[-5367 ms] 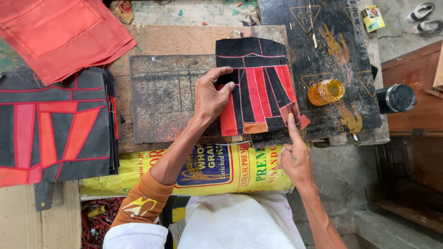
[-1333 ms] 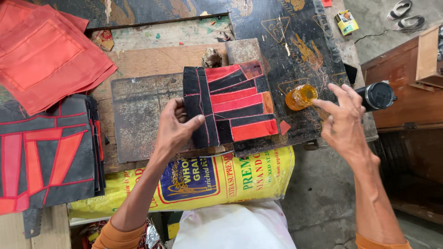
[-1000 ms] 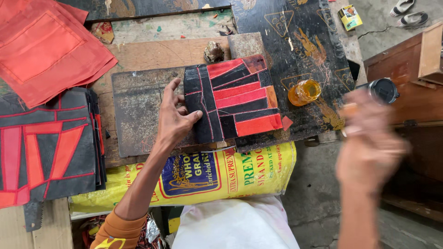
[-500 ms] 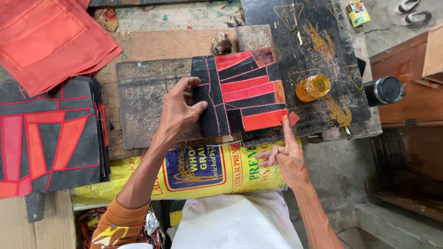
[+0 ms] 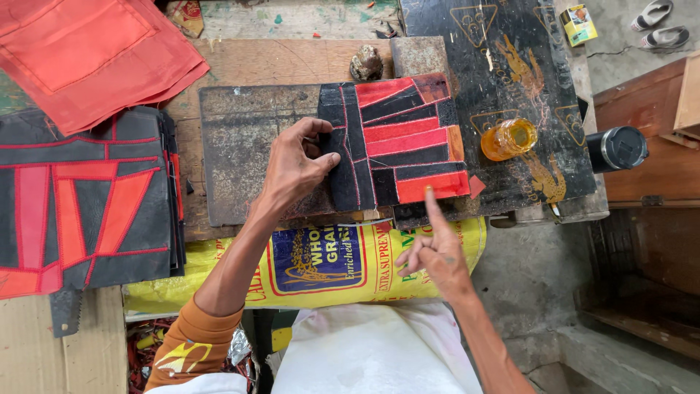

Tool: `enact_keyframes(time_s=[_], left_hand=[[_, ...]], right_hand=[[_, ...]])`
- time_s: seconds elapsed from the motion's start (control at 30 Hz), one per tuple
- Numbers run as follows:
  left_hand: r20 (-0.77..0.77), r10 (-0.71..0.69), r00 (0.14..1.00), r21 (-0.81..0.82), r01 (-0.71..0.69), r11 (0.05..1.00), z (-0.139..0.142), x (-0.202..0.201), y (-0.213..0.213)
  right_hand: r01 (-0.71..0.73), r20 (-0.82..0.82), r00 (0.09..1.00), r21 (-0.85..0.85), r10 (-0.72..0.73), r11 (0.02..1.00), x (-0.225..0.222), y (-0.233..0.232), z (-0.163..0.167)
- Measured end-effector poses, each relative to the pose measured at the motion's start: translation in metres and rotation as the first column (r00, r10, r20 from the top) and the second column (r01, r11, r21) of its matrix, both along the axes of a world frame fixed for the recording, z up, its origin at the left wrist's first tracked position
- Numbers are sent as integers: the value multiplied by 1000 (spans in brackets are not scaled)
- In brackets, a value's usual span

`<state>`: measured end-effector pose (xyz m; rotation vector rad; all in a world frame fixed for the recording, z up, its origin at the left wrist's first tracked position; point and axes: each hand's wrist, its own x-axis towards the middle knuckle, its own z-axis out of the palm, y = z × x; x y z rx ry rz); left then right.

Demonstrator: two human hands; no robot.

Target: The person aligns a black zipper along the top edge of a red fabric pocket and presses it flat, then rubs the fabric with a round handheld object. They then pick up a patchwork fabric panel, hold it over the workbench, and run a finger along its edges near an open jar of glue.

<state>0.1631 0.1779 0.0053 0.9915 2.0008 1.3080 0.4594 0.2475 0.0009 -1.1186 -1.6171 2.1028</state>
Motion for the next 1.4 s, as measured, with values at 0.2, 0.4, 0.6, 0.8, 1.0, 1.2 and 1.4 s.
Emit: enact_keyframes(time_s=[0.2,0.4,0.6,0.8,1.0,1.2,1.4], left_hand=[[13,-3,1000,3,3,1000,0,0,1],[19,-8,1000,23,8,1000,-3,0,2],[-5,-11,1000,34,11,999,-2,-1,2],[94,-16,995,4,16,1000,0,-2,0],[150,3,989,-36,3,999,0,-2,1],[-12,-39,999,46,39,998,-2,-5,1],[45,-26,999,-1,26,1000,-3,-4,1]], right_hand=[[-136,151,982,161,111,978,-23,-25,18],[-284,264,945,371,192,884,-48,-45,31],[-396,334,915,650,225,649,-66,-62,21],[-43,-23,999,177,48,983,-44,-25,28],[-88,286,955,522,-77,848,15,31,23],[-267,384,923,671,-16,692,-12,4,22],[-568,595,801,716,72,405,-68,-48,20]])
